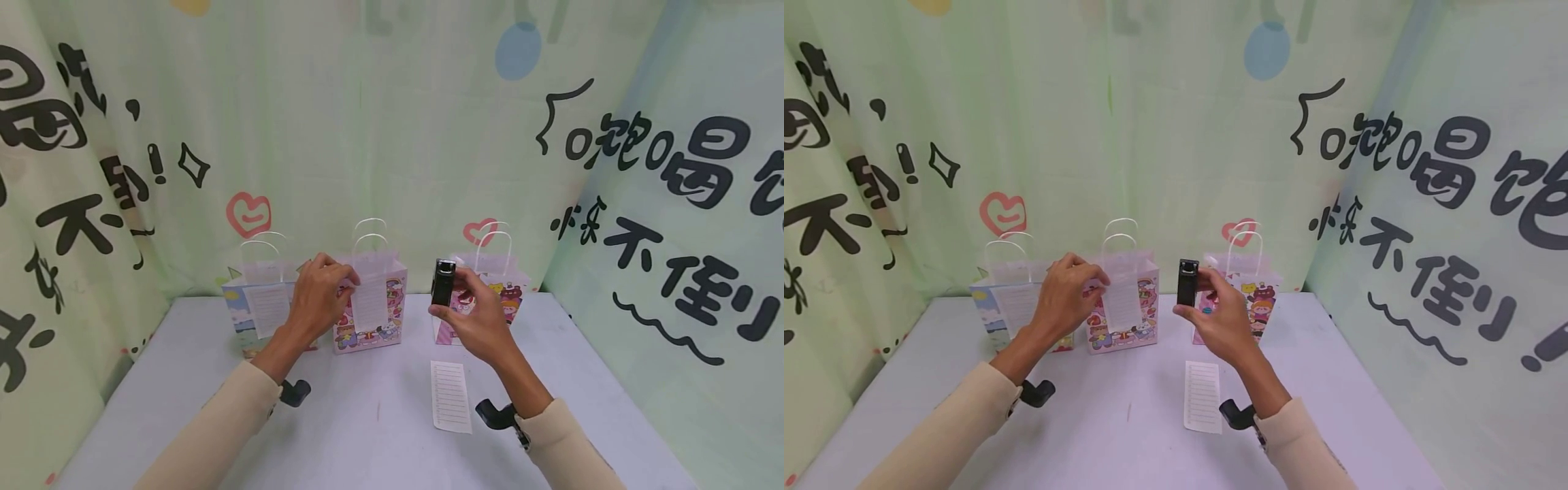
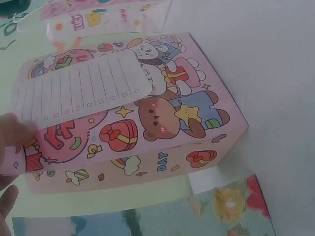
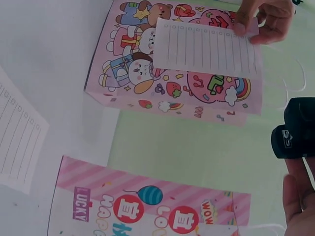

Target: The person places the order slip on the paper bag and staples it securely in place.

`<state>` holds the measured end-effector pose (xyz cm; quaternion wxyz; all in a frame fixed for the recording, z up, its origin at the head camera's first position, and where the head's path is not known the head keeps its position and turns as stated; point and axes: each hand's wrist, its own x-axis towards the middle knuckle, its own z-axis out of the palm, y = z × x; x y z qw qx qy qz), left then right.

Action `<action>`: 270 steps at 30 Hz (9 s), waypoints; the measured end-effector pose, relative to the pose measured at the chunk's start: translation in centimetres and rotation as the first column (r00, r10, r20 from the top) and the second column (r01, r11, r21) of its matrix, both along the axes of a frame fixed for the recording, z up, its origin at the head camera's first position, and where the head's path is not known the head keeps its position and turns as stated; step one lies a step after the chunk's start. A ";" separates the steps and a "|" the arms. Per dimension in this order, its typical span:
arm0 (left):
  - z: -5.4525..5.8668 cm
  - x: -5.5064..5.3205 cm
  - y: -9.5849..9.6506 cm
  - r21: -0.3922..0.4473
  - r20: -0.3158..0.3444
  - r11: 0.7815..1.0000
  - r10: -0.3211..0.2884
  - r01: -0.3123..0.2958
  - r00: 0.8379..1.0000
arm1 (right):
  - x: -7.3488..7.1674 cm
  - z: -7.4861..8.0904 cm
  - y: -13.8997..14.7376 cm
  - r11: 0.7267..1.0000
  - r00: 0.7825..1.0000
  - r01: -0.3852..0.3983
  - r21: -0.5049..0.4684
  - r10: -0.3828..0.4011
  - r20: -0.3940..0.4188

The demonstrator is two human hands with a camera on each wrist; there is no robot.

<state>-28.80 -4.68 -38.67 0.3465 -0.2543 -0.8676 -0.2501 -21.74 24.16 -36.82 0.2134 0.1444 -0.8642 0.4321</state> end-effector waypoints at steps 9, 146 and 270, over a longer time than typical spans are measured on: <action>0.0 0.1 0.0 -0.009 0.008 1.000 -0.017 0.017 1.000 | 1.1 -1.6 2.3 0.991 0.995 0.099 0.087 -0.097 -0.026; 1.6 -1.8 18.0 -0.230 0.092 0.948 -0.203 0.220 0.975 | 4.2 -11.9 3.9 0.853 0.876 0.055 0.520 -0.291 0.385; 0.3 -2.3 20.4 -0.174 -0.002 0.972 -0.162 0.160 0.987 | 5.9 -9.4 13.1 0.841 0.820 0.137 0.523 -0.393 0.417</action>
